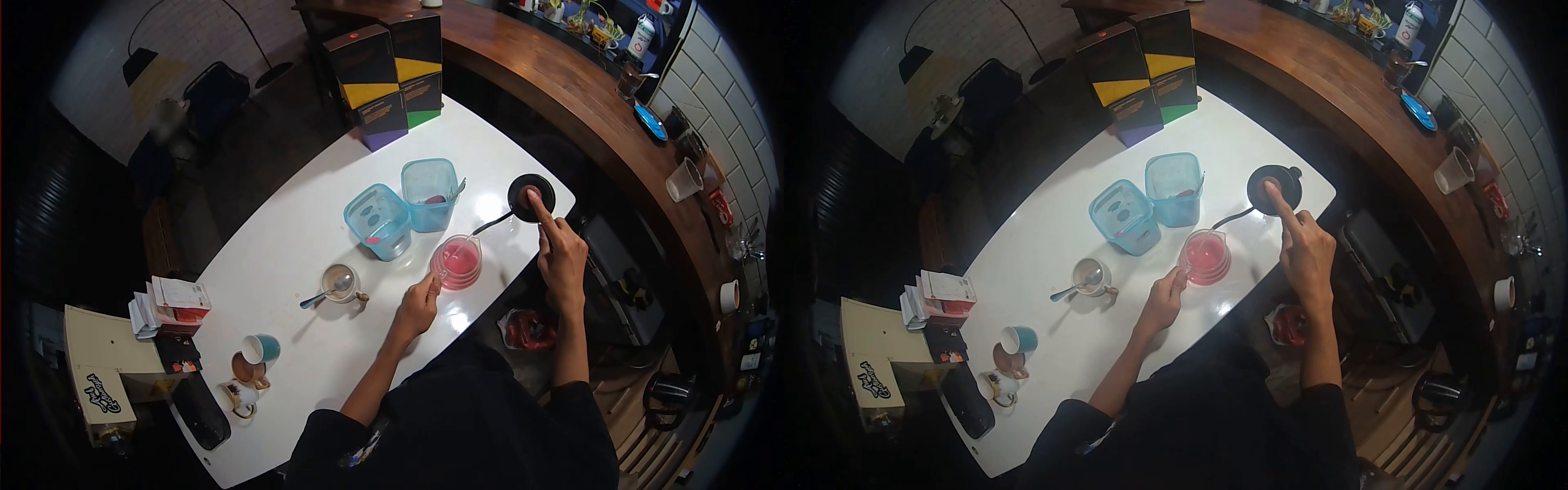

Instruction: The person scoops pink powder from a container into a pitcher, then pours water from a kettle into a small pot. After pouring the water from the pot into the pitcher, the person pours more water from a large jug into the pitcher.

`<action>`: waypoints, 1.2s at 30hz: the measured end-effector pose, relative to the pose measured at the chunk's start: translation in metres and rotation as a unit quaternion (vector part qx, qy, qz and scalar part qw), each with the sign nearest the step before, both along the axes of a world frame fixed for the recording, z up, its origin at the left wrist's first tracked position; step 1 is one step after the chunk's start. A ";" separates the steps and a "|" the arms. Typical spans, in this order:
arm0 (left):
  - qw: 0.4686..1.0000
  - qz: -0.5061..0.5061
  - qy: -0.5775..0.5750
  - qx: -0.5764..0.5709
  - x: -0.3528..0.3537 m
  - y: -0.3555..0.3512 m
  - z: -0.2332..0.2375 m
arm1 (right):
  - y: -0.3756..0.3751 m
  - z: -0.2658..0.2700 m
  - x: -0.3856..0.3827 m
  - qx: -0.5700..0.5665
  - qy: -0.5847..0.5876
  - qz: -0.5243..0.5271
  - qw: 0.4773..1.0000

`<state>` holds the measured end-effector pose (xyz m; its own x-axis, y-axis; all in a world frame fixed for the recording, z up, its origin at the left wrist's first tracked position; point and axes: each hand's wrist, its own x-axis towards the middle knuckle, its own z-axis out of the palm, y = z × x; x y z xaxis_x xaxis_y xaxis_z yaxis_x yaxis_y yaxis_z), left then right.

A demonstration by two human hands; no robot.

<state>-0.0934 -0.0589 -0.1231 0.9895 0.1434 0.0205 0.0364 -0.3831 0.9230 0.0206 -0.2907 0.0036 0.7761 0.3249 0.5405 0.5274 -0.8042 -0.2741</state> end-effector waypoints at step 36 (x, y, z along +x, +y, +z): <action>1.000 -0.010 -0.007 0.015 -0.001 0.001 0.002 | -0.017 0.017 -0.004 -0.057 -0.025 0.001 0.998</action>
<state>-0.0939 -0.0578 -0.1210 0.9917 0.1227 0.0376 0.0164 -0.4118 0.9111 0.0162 -0.3073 0.0206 0.7487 0.3884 0.5372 0.5397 -0.8277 -0.1538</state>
